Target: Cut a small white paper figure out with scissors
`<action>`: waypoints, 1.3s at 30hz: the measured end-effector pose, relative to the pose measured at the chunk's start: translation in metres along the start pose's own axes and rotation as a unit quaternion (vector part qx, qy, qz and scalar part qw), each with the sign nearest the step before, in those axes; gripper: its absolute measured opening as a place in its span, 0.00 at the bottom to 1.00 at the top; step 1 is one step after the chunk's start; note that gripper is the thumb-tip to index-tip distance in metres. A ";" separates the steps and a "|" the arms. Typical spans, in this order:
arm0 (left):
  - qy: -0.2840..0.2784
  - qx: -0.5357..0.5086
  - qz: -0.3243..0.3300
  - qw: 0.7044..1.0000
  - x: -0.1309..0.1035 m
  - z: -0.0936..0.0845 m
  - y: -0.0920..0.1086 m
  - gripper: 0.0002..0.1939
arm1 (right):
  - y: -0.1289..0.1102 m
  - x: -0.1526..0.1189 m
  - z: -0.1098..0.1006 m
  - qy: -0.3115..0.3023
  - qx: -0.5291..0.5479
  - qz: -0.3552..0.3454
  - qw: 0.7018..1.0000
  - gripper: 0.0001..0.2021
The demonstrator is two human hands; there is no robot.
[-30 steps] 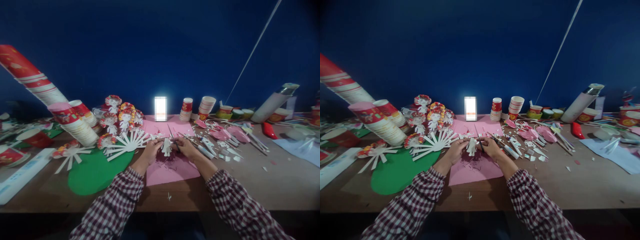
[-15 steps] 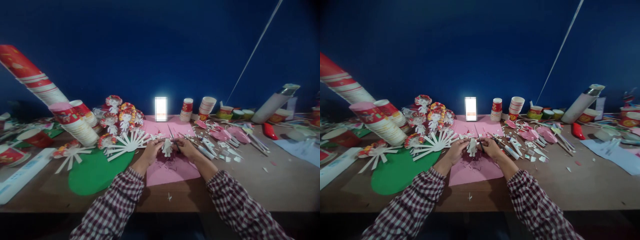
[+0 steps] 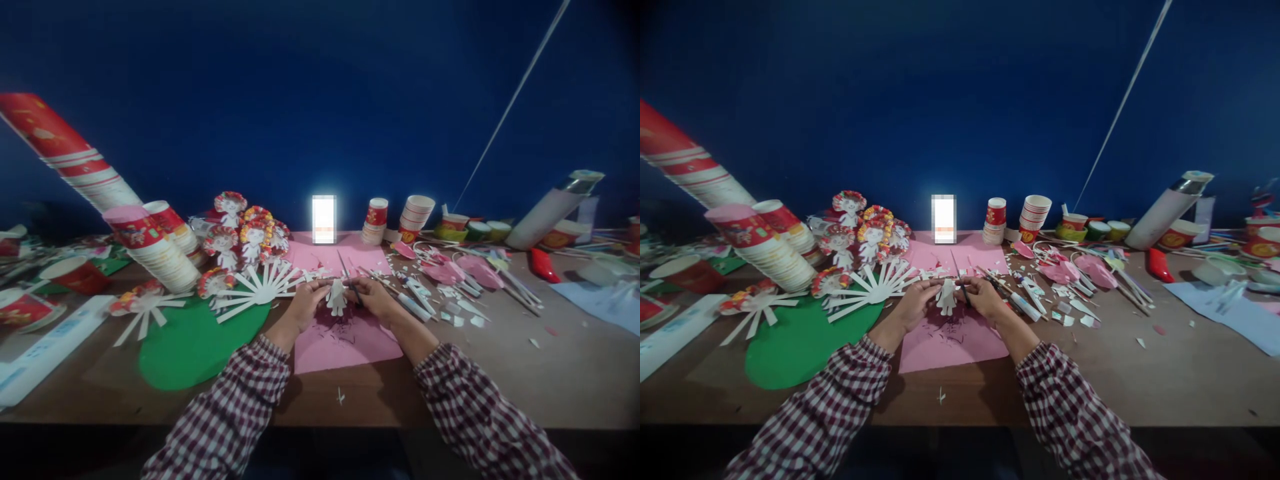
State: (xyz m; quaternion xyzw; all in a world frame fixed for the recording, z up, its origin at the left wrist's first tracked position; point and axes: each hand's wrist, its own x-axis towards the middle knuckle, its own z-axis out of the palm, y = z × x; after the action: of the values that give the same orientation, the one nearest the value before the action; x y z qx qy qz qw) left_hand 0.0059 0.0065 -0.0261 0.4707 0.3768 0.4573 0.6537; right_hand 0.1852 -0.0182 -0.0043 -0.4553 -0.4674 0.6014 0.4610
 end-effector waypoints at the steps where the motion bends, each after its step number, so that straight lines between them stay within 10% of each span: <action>1: 0.000 -0.001 0.001 1.000 0.000 0.000 0.000 0.14 | 0.000 0.000 0.000 0.000 -0.003 -0.002 1.000 0.22; 39: 0.014 -0.017 -0.027 0.999 -0.006 0.009 0.009 0.19 | 0.005 0.001 -0.001 0.011 -0.022 0.008 1.000 0.24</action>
State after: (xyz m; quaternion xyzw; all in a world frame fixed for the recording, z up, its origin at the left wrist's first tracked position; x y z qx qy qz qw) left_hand 0.0097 -0.0007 -0.0142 0.4423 0.3907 0.4524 0.6686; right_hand 0.1850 -0.0176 -0.0092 -0.4759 -0.4713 0.5897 0.4513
